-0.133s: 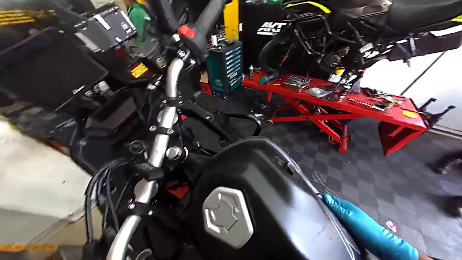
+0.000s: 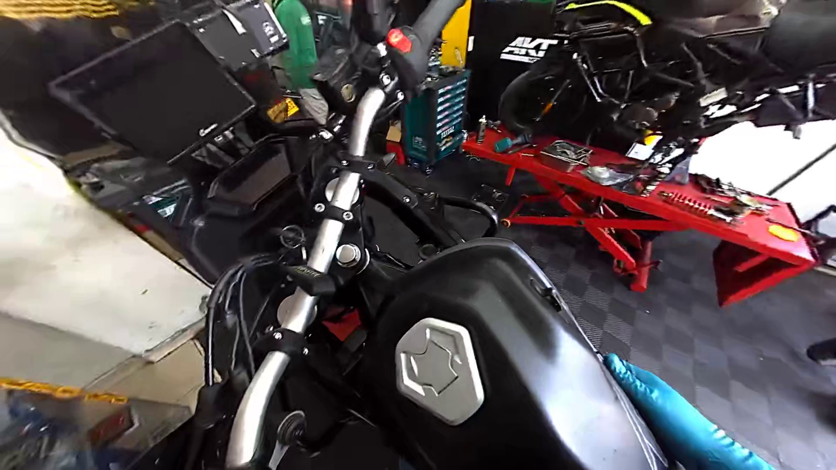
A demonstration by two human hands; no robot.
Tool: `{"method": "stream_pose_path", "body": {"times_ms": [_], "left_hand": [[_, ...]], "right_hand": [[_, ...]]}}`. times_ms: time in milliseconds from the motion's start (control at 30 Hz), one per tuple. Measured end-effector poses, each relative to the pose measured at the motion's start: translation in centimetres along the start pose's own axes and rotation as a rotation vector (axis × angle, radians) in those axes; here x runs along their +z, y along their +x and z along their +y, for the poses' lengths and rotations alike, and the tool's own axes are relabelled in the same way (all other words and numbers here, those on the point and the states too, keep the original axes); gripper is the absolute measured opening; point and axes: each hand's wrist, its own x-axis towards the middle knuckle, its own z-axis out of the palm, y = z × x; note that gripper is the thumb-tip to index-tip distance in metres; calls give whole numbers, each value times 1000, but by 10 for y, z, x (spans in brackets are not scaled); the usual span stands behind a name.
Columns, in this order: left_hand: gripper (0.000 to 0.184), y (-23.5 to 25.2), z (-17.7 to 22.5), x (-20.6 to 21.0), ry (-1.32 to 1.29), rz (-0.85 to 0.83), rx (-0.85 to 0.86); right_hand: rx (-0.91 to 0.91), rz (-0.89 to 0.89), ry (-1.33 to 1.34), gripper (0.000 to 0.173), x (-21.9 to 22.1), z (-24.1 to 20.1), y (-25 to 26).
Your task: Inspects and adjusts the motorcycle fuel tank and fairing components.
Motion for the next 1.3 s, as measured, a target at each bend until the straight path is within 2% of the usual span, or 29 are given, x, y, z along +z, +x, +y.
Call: {"method": "stream_pose_path", "body": {"times_ms": [100,167,200,267,300,400,500,533,600,667,800,1067,1200,1300], "left_hand": [[39,14,-14,-5,411,-34,58],[40,24,-54,-17,555,-45,171],[40,26,-64,-23,518,-51,173],[34,32,-65,-32,273,-58,121],[33,35,-62,-38,237,-86,103],[33,40,-41,-53,369,-213,96],[33,56,-61,-67,280,-302,203],[34,56,-67,-68,158,-331,195],[35,55,-65,-65,-172,-394,28],[38,53,-57,-63,-395,-435,-141],[44,53,-53,-59,-596,-441,-303],[64,52,-52,-60,-667,-567,-401],[67,50,-50,-59,-677,-615,-393],[67,47,-48,-56,-670,-573,-375]], "right_hand": [[-25,16,-4,60,-1,1,2],[-32,26,-9,59,-1,2,-1],[-33,30,-10,57,0,2,-2],[-42,32,23,51,2,-1,-4],[-43,47,39,47,5,-4,-5],[-21,89,47,39,13,-18,-10],[-55,118,43,41,14,-10,-8],[-64,125,39,41,12,-5,-8],[-71,142,38,40,11,-5,-7],[-72,164,64,39,12,-7,-7],[-81,188,77,39,15,-7,-6],[-71,205,13,41,18,-12,-8],[-71,199,16,48,16,-8,-5],[-92,185,-15,50,14,-7,-5]]}}
